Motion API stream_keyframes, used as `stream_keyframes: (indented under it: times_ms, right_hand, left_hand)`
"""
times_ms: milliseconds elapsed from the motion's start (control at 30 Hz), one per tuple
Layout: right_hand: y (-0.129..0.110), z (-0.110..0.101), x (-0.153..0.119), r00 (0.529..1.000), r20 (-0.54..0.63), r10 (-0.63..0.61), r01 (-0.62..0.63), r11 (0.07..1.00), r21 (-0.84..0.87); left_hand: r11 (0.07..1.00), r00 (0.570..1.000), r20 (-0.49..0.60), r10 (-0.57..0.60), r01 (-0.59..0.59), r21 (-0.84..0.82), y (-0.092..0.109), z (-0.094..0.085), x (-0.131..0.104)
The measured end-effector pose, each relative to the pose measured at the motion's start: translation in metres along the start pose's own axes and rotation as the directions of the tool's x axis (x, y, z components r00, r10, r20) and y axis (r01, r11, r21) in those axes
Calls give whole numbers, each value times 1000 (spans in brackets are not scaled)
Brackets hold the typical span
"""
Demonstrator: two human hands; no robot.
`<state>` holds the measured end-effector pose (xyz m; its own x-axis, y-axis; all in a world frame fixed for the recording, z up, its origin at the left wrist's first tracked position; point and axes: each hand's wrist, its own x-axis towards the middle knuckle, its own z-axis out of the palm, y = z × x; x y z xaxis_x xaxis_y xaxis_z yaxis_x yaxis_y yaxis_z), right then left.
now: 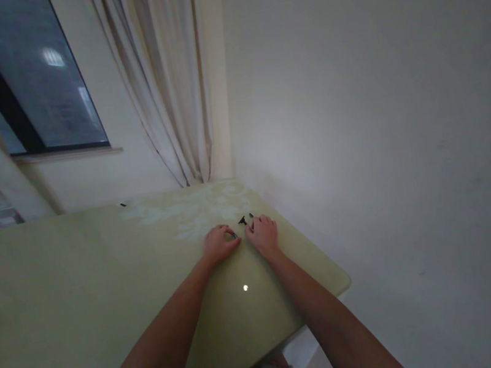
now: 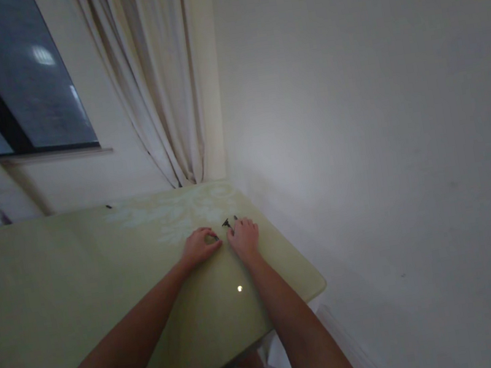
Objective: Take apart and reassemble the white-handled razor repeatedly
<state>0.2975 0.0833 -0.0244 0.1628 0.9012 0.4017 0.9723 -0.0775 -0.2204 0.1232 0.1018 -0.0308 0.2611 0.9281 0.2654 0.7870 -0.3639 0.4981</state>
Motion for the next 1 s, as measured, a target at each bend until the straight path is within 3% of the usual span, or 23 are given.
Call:
stream_keyframes:
  times_ms: [100, 200, 367, 467, 800, 900, 1000]
  right_hand:
    - [-1, 3, -1, 1000, 13, -23, 23, 1000, -2]
    - [-1, 2, 1, 998, 29, -47, 47, 999, 9]
    - [-8, -7, 1, 990, 54, -131, 127, 989, 69]
    - [-30, -9, -4, 984, 82, -158, 147, 981, 127]
    - [-176, 14, -45, 952, 302, -53, -26, 967, 254]
    - [-197, 17, -54, 948, 318, -32, -55, 963, 262]
    - [-195, 19, -51, 954, 300, -25, -60, 961, 270]
  left_hand:
    - [999, 1000, 9, 29, -29, -13, -16, -11, -11]
    - [1000, 1000, -9, -1, 2, 12, -47, -37, -34]
    - [972, 979, -101, -176, 189, 138, -107, -96, -84]
    - [932, 949, -167, -268, 299, 204, -128, -114, -106]
    - [895, 928, -161, -335, 367, 252, -138, -117, -116]
    - [894, 927, -155, -343, 372, 250, -138, -117, -116]
    - [894, 927, -143, -348, 374, 248, -138, -119, -116]
